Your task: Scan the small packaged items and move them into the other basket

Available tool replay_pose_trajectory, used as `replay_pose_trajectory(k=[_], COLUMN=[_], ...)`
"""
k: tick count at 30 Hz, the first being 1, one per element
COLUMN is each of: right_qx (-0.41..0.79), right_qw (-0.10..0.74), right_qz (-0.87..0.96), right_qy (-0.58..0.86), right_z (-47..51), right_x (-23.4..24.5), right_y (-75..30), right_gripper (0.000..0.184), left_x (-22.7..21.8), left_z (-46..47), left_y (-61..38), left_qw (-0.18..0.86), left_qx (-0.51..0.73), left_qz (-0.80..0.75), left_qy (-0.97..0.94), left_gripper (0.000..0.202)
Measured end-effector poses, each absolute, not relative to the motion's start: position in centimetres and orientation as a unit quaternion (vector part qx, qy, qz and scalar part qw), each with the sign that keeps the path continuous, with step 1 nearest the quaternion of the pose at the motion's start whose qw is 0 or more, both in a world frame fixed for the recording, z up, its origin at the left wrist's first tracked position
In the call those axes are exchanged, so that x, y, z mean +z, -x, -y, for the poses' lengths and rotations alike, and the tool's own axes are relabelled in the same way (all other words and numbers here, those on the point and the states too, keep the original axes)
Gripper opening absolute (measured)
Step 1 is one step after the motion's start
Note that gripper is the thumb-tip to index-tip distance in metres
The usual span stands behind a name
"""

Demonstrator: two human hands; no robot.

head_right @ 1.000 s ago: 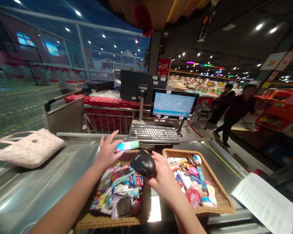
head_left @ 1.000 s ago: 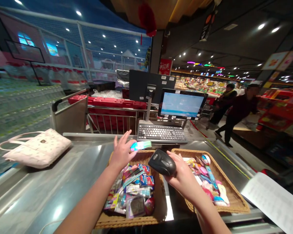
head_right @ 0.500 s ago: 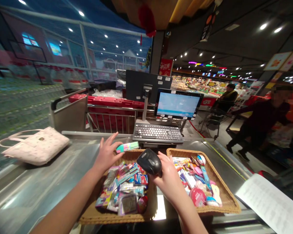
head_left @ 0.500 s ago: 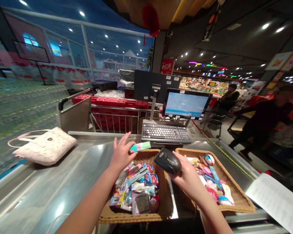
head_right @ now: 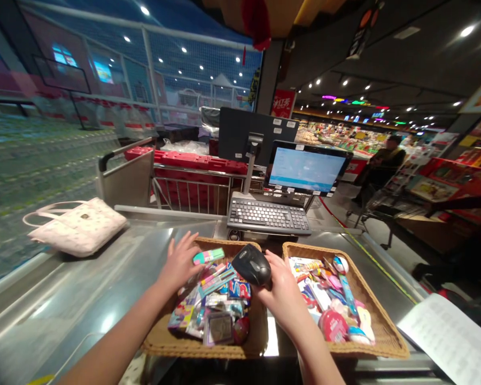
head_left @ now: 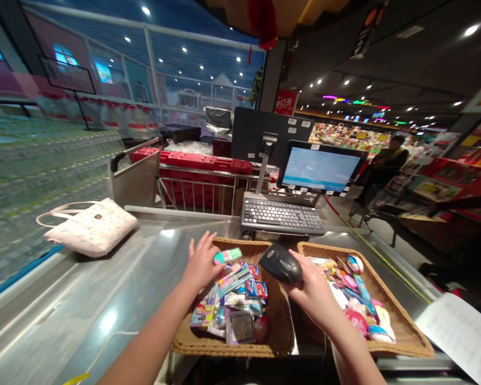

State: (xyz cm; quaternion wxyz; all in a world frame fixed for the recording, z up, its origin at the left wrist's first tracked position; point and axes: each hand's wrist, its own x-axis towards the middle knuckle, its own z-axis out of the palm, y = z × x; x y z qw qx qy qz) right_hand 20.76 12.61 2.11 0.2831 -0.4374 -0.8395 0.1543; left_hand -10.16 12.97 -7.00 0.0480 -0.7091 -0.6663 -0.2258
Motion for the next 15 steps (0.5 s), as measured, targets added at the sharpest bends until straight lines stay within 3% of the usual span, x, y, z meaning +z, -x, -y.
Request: replay_pose_trajectory(k=[8,15], right_qx=[0.18,0.191], right_qw=[0.283,0.291], right_qz=[0.839,0.832], right_qy=[0.429,0.432], right_z=[-12.8,-13.1], right_x=[1.9,1.9], right_y=[-20.3,-20.6], right_gripper=[0.03,0.039], left_x=[-9.2,-9.6], left_z=[-12.6,-12.3], left_y=[9.8,9.8], left_qw=[-0.026,-0.109], left_qx=[-0.143,-0.08], left_qz=[0.67,0.606], left_qy=[0.728,0.784], left_gripper=[0.021,0.045])
